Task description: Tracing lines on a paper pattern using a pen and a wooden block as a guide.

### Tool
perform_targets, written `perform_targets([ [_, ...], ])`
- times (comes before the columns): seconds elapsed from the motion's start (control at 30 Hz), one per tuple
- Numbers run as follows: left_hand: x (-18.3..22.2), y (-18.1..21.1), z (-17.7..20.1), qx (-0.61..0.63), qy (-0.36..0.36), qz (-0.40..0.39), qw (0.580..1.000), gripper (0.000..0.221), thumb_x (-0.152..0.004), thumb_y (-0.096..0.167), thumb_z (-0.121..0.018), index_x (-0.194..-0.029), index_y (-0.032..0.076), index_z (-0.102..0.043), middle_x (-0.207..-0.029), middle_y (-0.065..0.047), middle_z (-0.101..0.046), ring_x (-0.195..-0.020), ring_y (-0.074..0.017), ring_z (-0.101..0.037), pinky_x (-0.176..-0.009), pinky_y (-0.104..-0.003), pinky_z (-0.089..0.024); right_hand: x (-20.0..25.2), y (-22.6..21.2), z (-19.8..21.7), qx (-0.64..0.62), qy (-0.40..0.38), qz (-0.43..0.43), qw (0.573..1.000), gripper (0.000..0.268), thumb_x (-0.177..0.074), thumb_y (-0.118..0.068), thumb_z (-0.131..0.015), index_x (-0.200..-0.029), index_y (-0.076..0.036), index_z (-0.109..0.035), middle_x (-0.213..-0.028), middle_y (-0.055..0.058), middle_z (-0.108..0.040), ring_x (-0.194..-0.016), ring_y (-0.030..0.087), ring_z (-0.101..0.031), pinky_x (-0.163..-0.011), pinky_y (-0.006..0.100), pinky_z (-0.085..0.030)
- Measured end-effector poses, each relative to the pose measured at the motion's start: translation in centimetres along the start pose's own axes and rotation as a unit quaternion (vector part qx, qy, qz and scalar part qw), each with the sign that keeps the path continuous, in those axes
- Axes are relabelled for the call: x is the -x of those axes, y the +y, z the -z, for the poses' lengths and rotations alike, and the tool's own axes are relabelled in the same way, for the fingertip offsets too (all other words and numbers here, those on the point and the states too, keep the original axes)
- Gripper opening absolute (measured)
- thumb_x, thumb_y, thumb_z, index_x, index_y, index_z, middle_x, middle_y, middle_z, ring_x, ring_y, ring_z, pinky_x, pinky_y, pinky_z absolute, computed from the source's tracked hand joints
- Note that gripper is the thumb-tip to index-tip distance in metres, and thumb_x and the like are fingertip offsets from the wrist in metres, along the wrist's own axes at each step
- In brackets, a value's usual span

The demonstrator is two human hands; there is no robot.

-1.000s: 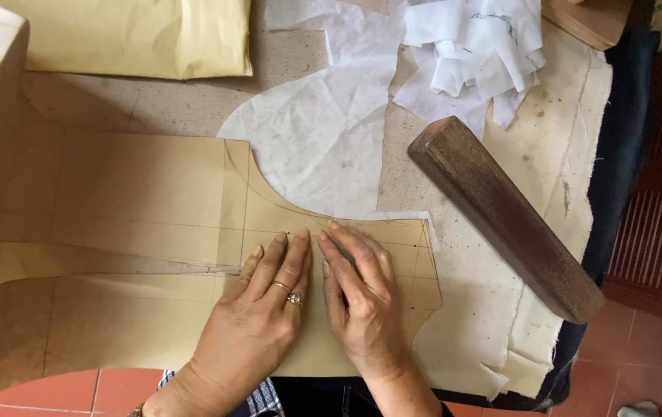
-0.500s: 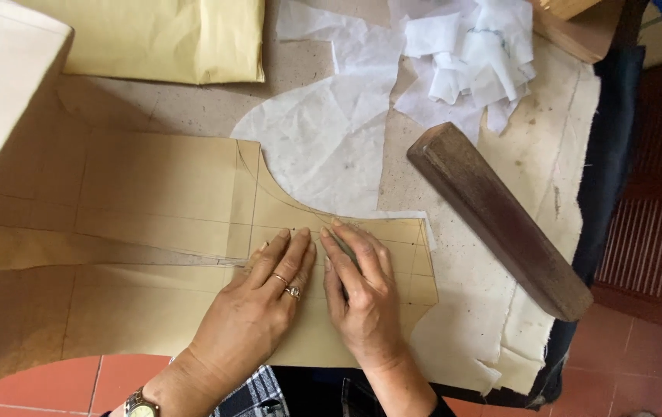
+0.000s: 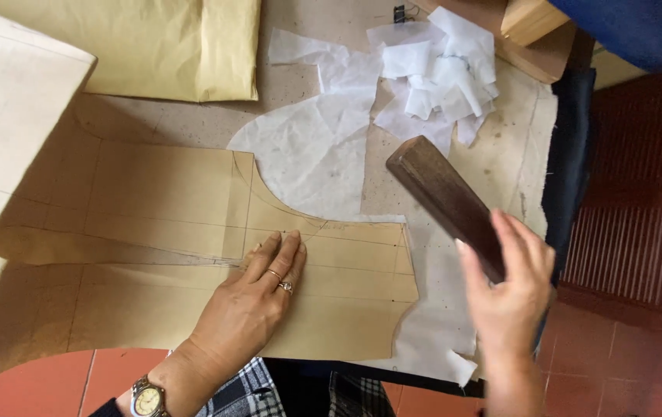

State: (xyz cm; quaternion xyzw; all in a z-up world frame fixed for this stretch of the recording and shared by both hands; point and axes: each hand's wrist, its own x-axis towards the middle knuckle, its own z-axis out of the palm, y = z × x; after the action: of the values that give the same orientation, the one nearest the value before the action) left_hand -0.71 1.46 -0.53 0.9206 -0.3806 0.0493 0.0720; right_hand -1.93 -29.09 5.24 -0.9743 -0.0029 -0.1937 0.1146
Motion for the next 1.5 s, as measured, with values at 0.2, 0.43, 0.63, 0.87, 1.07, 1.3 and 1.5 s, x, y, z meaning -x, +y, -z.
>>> perform_targets([
  [0.2, 0.2, 0.0, -0.1, 0.005, 0.002, -0.011, 1.000, 0.054, -0.085, 0.004, -0.045, -0.138, -0.004, -0.042, -0.144, -0.018, -0.042, -0.129, -0.0333, -0.044, -0.106, -0.039, -0.040, 0.1, 4.1, 0.6, 0.026, -0.109, -0.039, 0.993, 0.061, -0.079, -0.031, -0.077, -0.132, -0.005, -0.061, -0.119, 0.012, -0.058, -0.107, 0.031, -0.052, -0.092, 0.043, -0.045],
  [0.43, 0.3, 0.1, -0.4, 0.013, 0.005, -0.007, 1.000, 0.054, -0.085, 0.003, -0.045, -0.138, -0.003, -0.041, -0.146, -0.018, -0.040, -0.132, -0.0347, -0.042, -0.105, -0.039, -0.040, 0.4, 6.2, -1.3, 0.009, -0.173, -0.125, 0.977, 0.073, -0.071, -0.045, -0.077, -0.127, -0.004, -0.055, -0.125, 0.014, -0.061, -0.113, 0.032, -0.057, -0.087, 0.047, -0.049],
  [0.63, 0.5, 0.2, -0.8, 0.048, -0.013, -0.005, 0.999, 0.059, -0.082, 0.001, -0.049, -0.140, -0.004, -0.038, -0.149, -0.020, -0.036, -0.134, -0.0374, -0.038, -0.104, -0.039, -0.041, 0.4, 3.7, 1.6, -0.001, -0.109, -0.071, 0.992, 0.066, -0.074, -0.039, -0.078, -0.123, 0.002, -0.059, -0.121, 0.014, -0.062, -0.112, 0.029, -0.059, -0.092, 0.040, -0.048],
  [0.87, 0.6, 0.2, -0.6, 0.006, 0.002, -0.008, 1.000, 0.056, -0.085, 0.007, -0.048, -0.139, -0.002, -0.041, -0.146, -0.018, -0.040, -0.131, -0.0346, -0.041, -0.106, -0.040, -0.039, 2.5, -2.9, 1.7, -0.077, -0.103, 0.072, 0.989, 0.056, -0.073, -0.036, -0.080, -0.111, 0.001, -0.061, -0.096, 0.012, -0.066, -0.084, 0.023, -0.063, -0.074, 0.034, -0.054],
  [1.07, 0.5, 0.1, -0.7, 0.014, 0.003, -0.006, 1.000, 0.057, -0.086, 0.007, -0.048, -0.141, -0.003, -0.039, -0.144, -0.018, -0.042, -0.133, -0.0347, -0.040, -0.105, -0.040, -0.040, 4.2, -2.9, -0.4, -0.063, -0.114, 0.086, 0.988, 0.055, -0.075, -0.035, -0.080, -0.112, 0.000, -0.059, -0.099, 0.010, -0.064, -0.088, 0.025, -0.062, -0.077, 0.037, -0.053],
  [1.3, 0.6, 0.1, -0.7, 0.003, -0.003, -0.011, 1.000, 0.058, -0.084, 0.006, -0.046, -0.141, -0.003, -0.038, -0.147, -0.020, -0.038, -0.134, -0.0350, -0.039, -0.108, -0.039, -0.037, 4.6, -2.4, -0.9, -0.047, -0.124, 0.081, 0.988, 0.052, -0.076, -0.033, -0.079, -0.113, -0.002, -0.060, -0.096, 0.008, -0.061, -0.085, 0.024, -0.059, -0.076, 0.036, -0.051],
  [1.5, 0.3, 0.1, 0.0, -0.018, -0.005, -0.004, 1.000, 0.057, -0.086, 0.008, -0.047, -0.141, -0.004, -0.037, -0.139, -0.020, -0.044, -0.132, -0.0327, -0.041, -0.105, -0.037, -0.041, 4.9, -2.2, -1.1, -0.025, -0.149, 0.065, 0.986, 0.055, -0.078, -0.035, -0.076, -0.121, -0.007, -0.058, -0.106, 0.006, -0.062, -0.091, 0.024, -0.058, -0.082, 0.037, -0.049],
])
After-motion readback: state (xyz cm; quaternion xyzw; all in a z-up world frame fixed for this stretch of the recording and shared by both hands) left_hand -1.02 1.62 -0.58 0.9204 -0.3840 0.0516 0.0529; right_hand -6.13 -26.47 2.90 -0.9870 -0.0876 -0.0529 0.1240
